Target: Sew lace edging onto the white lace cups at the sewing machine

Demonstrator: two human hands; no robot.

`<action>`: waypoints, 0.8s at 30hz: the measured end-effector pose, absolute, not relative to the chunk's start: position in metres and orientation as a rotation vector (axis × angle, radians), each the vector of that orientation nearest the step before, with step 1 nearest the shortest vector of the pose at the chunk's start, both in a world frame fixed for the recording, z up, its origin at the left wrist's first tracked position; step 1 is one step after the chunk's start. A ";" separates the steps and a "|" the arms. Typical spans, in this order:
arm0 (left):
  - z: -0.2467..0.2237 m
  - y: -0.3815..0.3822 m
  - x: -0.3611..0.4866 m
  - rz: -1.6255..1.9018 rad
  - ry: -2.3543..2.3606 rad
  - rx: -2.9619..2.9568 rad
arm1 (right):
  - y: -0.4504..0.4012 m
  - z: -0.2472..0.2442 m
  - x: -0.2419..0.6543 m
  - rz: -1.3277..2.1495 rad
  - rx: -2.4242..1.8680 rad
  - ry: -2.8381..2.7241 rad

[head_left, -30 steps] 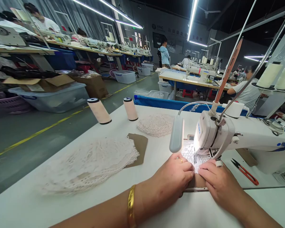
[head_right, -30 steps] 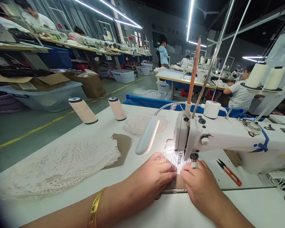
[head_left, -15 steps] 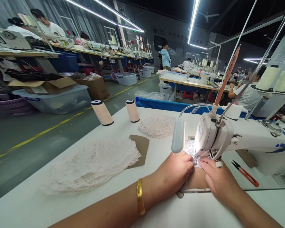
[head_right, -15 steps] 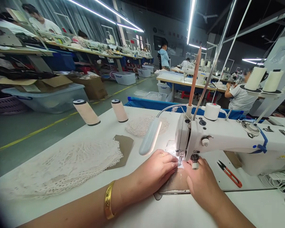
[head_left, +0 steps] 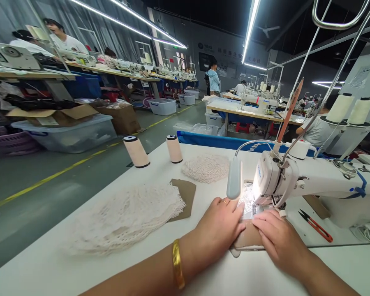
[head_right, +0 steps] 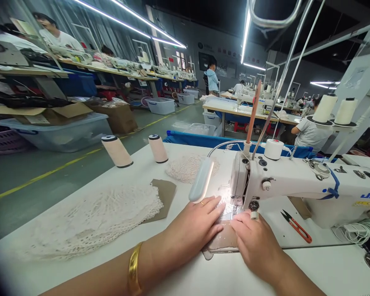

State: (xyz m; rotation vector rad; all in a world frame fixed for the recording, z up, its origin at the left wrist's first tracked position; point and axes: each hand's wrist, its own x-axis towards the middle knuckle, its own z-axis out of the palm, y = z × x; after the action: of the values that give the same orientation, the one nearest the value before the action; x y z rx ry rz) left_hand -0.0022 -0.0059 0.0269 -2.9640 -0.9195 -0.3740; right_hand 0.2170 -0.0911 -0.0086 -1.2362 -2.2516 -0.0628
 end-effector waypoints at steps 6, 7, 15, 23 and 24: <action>0.053 -0.013 -0.014 -0.331 -1.030 -3.107 | -0.096 -0.002 0.203 -0.043 -1.038 -2.364; 0.056 -0.009 -0.017 -0.400 -1.112 -3.081 | -0.097 -0.001 0.202 -0.036 -1.003 -2.382; 0.052 0.009 -0.015 -0.367 -1.290 -3.055 | -0.103 -0.003 0.201 0.032 -0.753 -2.511; 0.037 0.006 -0.012 -0.519 -1.267 -3.213 | -0.112 0.006 0.198 0.394 -0.611 -2.529; 0.035 0.005 -0.011 -0.558 -1.219 -3.234 | -0.113 0.006 0.199 0.404 -0.629 -2.463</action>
State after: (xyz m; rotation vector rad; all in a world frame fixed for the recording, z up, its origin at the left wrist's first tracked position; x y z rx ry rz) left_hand -0.0112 0.0050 0.0346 -3.2344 -1.2186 -0.5584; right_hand 0.1987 -0.1126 0.0063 -0.6294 -2.4634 0.4041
